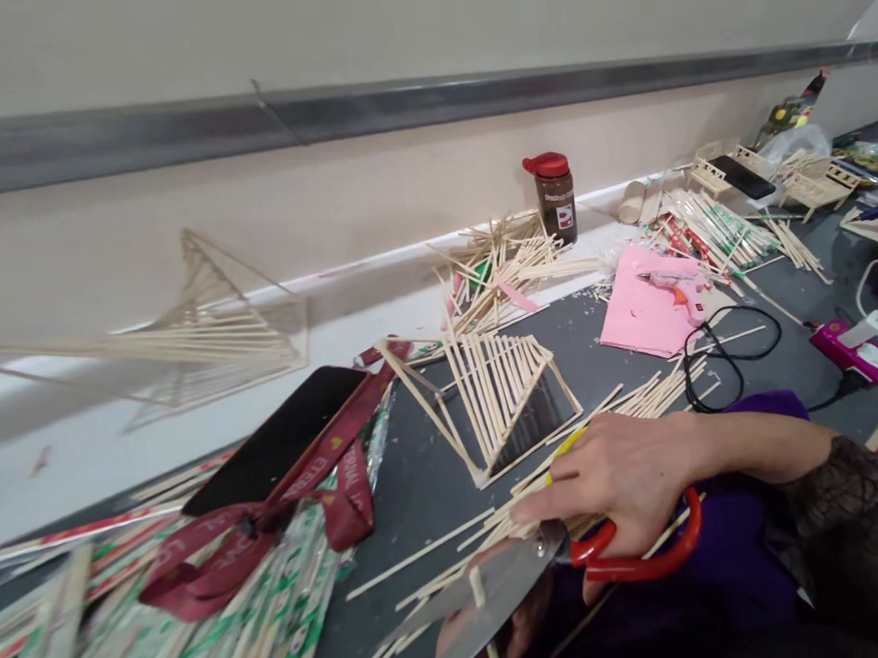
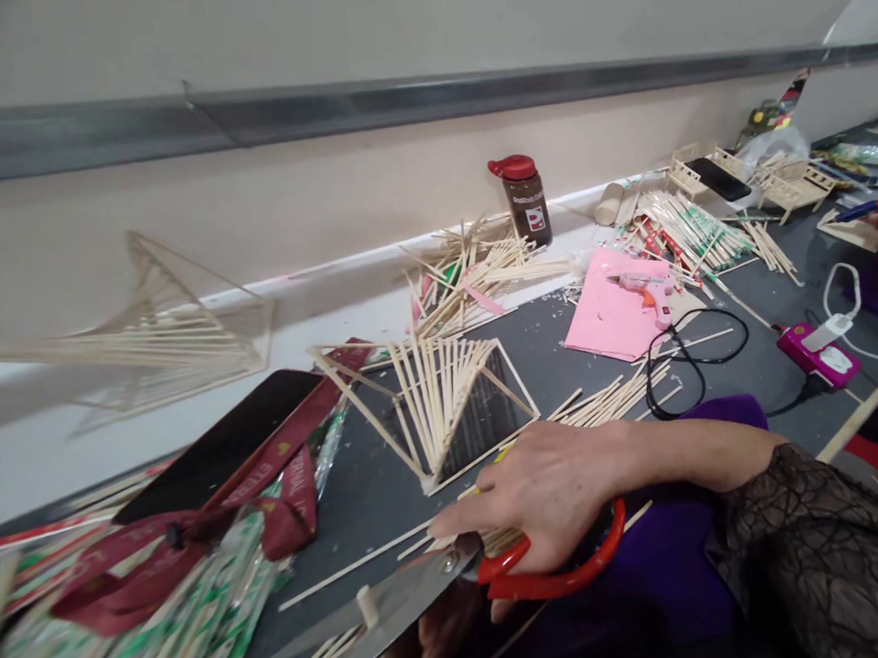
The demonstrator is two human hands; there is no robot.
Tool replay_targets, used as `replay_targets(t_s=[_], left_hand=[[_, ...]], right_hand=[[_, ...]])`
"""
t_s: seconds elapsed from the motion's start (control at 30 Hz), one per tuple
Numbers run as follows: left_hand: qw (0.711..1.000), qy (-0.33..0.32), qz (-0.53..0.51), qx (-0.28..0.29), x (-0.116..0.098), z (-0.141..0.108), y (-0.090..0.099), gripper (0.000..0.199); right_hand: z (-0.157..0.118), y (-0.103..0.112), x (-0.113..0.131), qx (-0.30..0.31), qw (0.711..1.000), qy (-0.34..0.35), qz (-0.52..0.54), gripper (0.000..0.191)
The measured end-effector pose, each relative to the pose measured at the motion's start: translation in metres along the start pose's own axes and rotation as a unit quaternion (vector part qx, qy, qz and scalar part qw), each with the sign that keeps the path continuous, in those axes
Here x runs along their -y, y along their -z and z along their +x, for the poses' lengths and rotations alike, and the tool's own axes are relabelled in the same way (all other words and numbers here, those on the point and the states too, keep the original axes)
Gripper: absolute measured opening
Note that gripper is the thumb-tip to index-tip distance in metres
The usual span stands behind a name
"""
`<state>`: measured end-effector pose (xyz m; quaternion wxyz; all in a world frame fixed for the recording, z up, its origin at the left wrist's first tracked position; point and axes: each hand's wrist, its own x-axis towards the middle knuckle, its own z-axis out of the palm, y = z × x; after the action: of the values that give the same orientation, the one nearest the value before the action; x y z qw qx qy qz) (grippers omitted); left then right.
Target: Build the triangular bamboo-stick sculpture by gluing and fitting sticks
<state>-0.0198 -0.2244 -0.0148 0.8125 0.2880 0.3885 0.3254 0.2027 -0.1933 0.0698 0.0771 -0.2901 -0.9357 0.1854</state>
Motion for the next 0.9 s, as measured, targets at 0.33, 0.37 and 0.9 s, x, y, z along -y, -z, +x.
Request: replay_targets(t_s=[0.33, 0.37, 0.9], left_hand=[[0.999, -0.027, -0.038, -0.002, -0.007, -0.007, -0.013, 0.042], [0.999, -0.033, -0.041, -0.007, -0.008, -0.008, -0.013, 0.041], [0.996, -0.082, -0.021, 0.031, -0.006, 0.001, -0.009, 0.044]], right_hand=[[0.004, 0.001, 0.004, 0.033, 0.999, -0.035, 0.003, 0.052], [0.004, 0.002, 0.005, 0.03, 0.999, -0.044, 0.003, 0.053], [0.003, -0.011, -0.001, 0.012, 0.999, -0.035, -0.005, 0.068]])
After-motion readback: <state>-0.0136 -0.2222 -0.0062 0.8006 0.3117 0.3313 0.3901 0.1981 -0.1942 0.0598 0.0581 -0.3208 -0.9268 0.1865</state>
